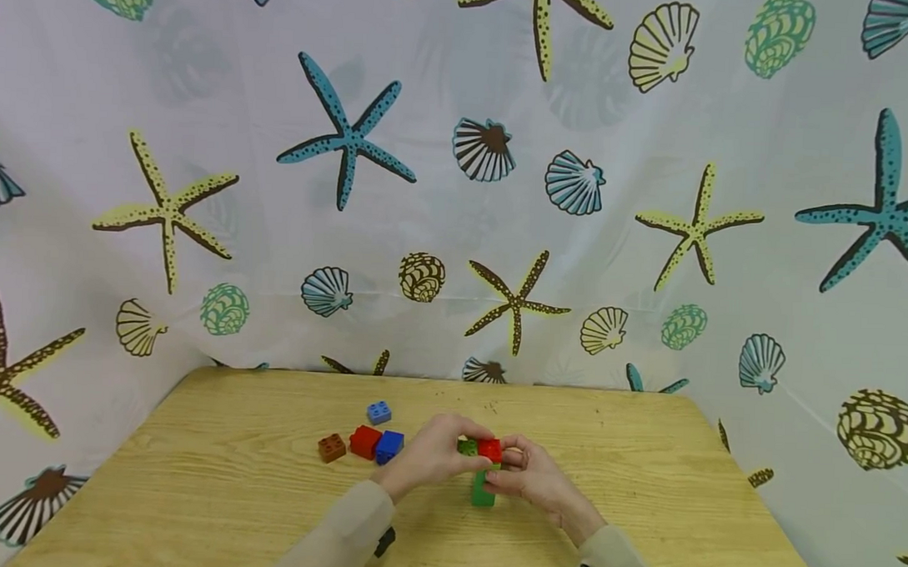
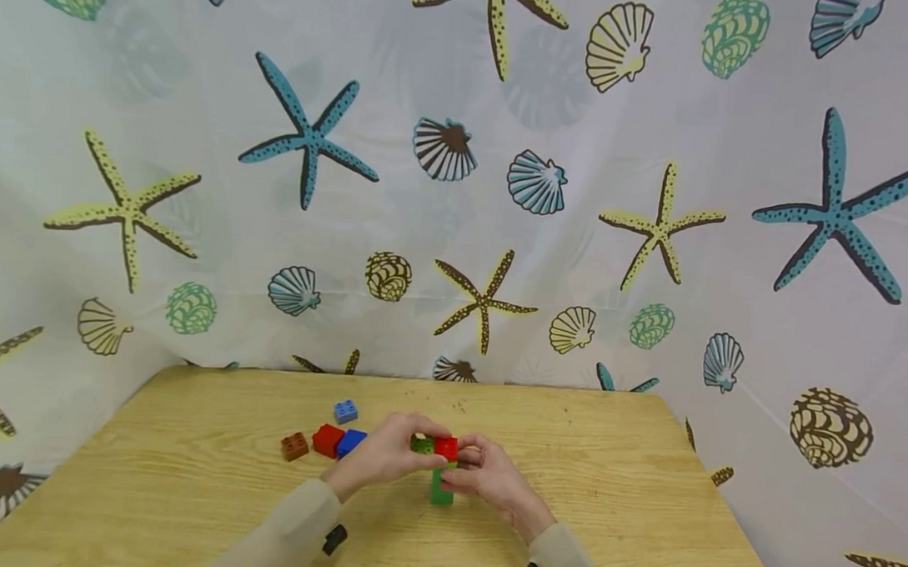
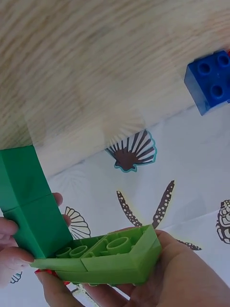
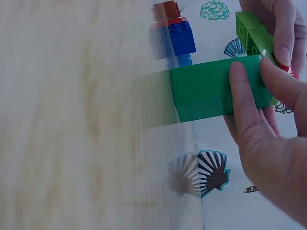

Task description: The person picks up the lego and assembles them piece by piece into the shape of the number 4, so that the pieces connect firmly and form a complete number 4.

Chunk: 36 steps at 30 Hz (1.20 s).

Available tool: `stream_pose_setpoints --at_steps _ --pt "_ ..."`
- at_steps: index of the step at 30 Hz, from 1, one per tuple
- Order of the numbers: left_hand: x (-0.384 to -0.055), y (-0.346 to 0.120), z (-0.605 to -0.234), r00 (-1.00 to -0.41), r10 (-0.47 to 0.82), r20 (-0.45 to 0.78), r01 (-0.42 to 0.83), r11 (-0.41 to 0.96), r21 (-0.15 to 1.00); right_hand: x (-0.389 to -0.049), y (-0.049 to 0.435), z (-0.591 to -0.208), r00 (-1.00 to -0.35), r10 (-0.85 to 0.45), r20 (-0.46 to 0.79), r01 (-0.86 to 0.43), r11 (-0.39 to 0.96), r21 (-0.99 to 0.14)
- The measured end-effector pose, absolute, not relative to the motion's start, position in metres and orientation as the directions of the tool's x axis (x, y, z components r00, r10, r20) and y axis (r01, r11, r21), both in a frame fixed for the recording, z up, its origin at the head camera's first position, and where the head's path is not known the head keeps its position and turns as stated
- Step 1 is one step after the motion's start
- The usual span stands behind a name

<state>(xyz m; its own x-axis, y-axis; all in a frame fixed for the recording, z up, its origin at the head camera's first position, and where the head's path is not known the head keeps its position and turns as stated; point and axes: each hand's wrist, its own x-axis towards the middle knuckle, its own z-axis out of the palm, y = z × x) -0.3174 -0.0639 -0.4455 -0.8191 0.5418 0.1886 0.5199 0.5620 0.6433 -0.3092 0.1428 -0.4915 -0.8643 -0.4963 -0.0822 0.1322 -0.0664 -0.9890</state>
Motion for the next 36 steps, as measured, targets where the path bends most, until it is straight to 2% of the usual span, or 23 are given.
stream_pose_setpoints --at_steps 14,20,30,36 --pt "-0.312 -0.062 -0.441 -0.849 0.506 0.155 0.499 0.670 0.549 -0.308 0.142 -0.493 -0.858 -0.509 -0.074 0.123 -0.063 -0.990" --pt "-0.307 -0.062 -0.437 -0.844 0.516 0.149 0.518 0.708 0.480 -0.308 0.141 -0.492 -0.857 -0.509 -0.080 0.127 -0.060 -0.990" --pt "-0.312 -0.060 -0.434 -0.849 0.516 0.114 0.493 0.695 0.524 -0.307 0.143 -0.490 -0.854 -0.513 -0.087 0.145 -0.073 -0.987" --pt "-0.311 -0.057 -0.433 -0.891 0.450 0.056 0.378 0.670 0.638 -0.307 0.143 -0.491 -0.854 -0.513 -0.084 0.146 -0.083 -0.986"
